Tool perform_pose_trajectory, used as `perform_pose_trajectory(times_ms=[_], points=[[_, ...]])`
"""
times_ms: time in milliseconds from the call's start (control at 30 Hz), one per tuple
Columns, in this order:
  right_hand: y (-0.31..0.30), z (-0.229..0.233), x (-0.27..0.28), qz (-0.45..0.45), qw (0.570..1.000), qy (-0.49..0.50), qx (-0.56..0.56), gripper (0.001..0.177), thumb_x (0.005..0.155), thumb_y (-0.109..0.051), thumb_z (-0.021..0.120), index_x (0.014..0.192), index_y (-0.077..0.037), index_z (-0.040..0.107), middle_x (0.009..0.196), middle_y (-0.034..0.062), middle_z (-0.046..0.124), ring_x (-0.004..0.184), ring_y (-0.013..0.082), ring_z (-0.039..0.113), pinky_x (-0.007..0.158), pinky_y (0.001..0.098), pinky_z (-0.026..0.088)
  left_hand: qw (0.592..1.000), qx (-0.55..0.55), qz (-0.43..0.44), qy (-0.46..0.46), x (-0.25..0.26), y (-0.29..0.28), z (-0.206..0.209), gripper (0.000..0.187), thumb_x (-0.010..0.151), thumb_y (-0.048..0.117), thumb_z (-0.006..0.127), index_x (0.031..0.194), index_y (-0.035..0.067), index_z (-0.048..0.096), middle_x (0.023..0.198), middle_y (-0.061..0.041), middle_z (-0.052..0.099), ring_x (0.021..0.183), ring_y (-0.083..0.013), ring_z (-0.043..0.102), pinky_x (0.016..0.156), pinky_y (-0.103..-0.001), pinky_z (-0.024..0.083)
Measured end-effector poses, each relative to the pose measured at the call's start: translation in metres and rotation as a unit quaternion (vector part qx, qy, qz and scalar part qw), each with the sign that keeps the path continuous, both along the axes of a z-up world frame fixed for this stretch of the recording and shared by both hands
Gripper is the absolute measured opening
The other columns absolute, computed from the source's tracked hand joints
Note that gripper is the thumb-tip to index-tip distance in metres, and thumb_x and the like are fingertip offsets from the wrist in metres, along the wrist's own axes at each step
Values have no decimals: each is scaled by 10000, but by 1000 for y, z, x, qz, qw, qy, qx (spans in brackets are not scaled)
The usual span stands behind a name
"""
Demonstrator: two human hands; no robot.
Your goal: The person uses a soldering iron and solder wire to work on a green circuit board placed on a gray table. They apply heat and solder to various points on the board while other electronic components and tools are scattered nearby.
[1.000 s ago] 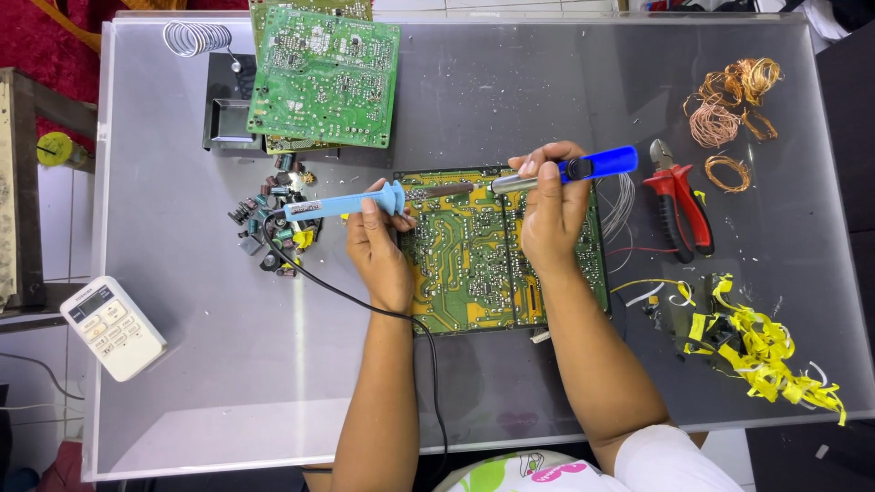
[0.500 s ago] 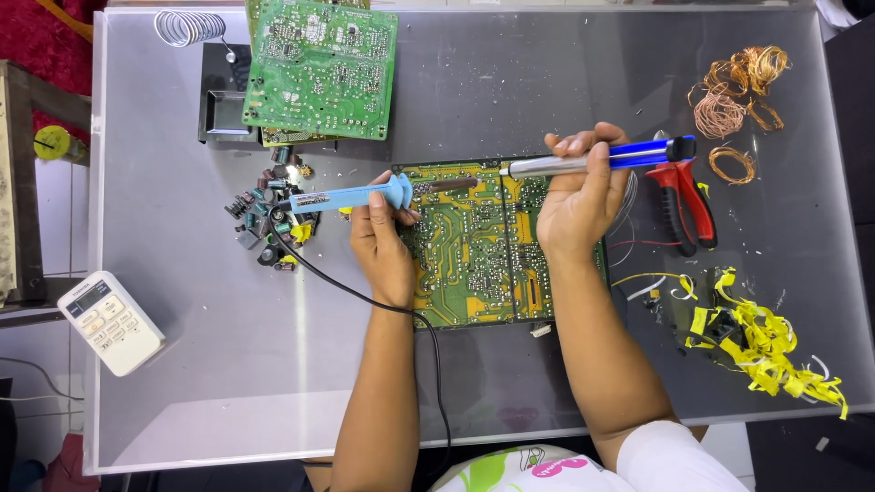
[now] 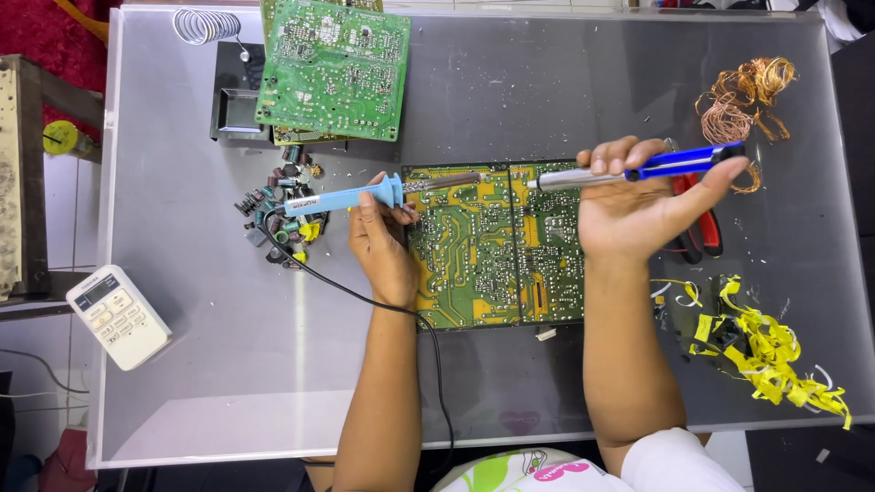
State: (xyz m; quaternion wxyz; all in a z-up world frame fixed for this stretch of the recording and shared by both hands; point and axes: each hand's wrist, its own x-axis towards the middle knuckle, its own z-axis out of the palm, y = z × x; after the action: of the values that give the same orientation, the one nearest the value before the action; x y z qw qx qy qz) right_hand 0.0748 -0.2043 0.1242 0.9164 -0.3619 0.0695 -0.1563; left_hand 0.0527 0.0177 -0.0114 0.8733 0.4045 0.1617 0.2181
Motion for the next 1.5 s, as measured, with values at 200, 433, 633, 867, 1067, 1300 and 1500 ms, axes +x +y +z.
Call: perform_pose_trajectory(times_ms=[200,433,633,867,1067,1300,1500], points=[[-21,-23,1,5,999,-50,-12,376,974,-511,618,904,-147,678,771,23,556,778,219,564,877,413,489,1000,4,2,1,0,1,1,480,1163,378,537,1369,-25,697,694,-48,509,694,-197,604,808,-370,605],[-20,-79,16,-58,985,-125,-104,179,1137,-328,566,1178,-154,558,885,34,477,895,230,598,1007,426,605,997,65,39,9,3,-1,-10,507,1199,388,522,1392,-44,703,647,-87,578,658,-216,740,886,-394,680],[10,-86,19,-53,987,-109,-103,275,1154,-406,516,1160,-138,579,867,35,530,904,213,648,1021,414,645,997,63,40,8,3,-1,-12,505,1199,392,528,1395,-39,705,648,-89,580,657,-223,742,908,-411,680],[23,-91,21,-61,976,-132,-160,310,1183,-430,436,1159,-142,547,906,21,533,957,177,648,1082,390,628,997,68,36,11,3,-2,-9,513,1197,401,527,1390,-40,705,649,-86,575,657,-223,735,923,-425,674],[21,-98,24,-53,970,-151,-184,322,1199,-427,403,1193,-133,536,934,26,533,986,171,644,1126,391,616,997,72,33,8,2,-1,-9,513,1201,397,519,1398,-41,699,659,-83,583,671,-218,742,937,-424,673],[29,-100,20,-20,933,-176,-312,259,1228,-338,461,1355,-113,442,1024,12,497,1056,144,598,1191,439,572,996,78,33,8,2,-1,-9,509,1202,392,518,1396,-42,701,664,-76,579,671,-215,742,943,-426,674],[31,-96,22,-22,902,-192,-385,239,1229,-250,441,1375,-63,416,972,57,480,967,211,616,1160,553,587,997,76,30,10,3,1,-12,508,1203,393,514,1399,-37,702,663,-73,571,671,-218,744,936,-417,672]])
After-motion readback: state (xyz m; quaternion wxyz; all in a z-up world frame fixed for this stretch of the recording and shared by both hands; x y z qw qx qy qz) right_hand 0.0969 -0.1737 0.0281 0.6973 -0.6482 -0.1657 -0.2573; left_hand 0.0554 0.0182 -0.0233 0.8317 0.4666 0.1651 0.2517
